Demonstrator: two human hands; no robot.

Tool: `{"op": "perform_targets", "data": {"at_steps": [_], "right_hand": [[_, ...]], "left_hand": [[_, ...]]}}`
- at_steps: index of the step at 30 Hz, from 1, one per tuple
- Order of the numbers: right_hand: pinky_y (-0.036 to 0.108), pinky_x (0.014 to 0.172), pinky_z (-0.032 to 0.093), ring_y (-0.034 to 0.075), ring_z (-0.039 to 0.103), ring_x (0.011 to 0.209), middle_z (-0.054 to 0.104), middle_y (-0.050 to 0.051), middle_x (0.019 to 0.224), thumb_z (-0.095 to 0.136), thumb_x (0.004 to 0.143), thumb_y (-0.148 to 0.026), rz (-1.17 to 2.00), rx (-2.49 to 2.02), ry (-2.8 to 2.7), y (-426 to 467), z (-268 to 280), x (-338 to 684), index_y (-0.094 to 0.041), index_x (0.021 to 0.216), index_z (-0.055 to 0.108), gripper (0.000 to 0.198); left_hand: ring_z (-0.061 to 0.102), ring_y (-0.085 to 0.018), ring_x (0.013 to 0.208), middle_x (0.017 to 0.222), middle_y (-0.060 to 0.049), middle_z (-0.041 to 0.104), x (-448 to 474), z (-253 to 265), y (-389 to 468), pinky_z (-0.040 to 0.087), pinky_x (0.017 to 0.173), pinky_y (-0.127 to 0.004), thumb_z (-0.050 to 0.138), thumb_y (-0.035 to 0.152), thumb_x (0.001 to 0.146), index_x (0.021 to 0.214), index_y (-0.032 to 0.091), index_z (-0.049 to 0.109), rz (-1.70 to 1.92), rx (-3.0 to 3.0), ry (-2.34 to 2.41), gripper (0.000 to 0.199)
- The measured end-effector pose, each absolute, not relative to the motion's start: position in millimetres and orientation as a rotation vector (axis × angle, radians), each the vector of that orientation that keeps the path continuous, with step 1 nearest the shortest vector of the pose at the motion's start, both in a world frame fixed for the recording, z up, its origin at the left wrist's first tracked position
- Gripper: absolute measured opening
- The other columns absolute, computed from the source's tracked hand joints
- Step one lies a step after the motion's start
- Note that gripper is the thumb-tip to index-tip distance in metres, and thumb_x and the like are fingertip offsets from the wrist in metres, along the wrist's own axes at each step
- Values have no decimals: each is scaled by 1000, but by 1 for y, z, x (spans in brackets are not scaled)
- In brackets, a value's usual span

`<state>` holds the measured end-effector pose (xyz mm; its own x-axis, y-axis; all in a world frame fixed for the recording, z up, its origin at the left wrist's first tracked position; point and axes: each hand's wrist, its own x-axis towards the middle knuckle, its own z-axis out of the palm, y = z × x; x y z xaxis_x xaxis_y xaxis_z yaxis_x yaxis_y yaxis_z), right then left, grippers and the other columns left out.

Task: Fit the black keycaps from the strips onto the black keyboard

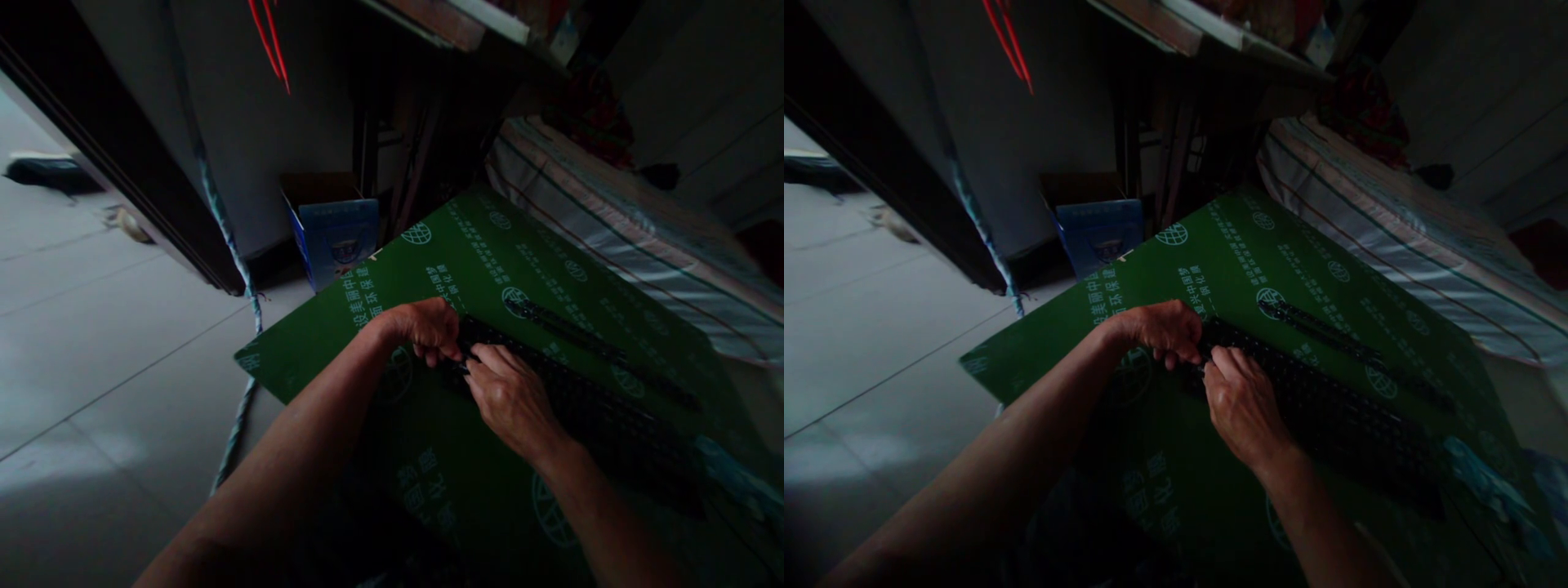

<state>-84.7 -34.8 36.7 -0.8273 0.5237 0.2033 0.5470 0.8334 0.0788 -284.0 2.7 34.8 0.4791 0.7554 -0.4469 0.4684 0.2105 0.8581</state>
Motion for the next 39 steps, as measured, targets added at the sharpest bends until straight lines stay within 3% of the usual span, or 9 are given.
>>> {"op": "perform_targets", "data": {"at_steps": [19, 30, 39], "right_hand": [[36, 82, 48, 23, 54, 100, 63, 13, 106, 43, 87, -7, -212, -810, -2802, -39, 35, -86, -13, 88, 66, 23], [39, 89, 45, 27, 55, 108, 65, 15, 111, 44, 87, -6, -402, -813, -2701, -48, 12, -79, -5, 104, 65, 27], [43, 92, 44, 31, 50, 120, 62, 20, 119, 46, 93, -24, -402, -896, -2623, -63, 9, -89, -2, 115, 60, 34]], "left_hand": [[64, -14, 55, 66, -2, 68, -281, 34, 2, 47, 51, -26, 68, 21, 67, 77, 14, 54, 262, 1417, 1120, 18], [63, -15, 53, 57, 0, 65, -280, 35, 2, 47, 50, -27, 69, 23, 66, 74, 14, 55, 252, 1415, 1116, 18], [63, -15, 51, 49, 2, 61, -279, 39, 2, 49, 51, -28, 66, 21, 69, 75, 14, 54, 217, 1390, 1128, 15]]}}
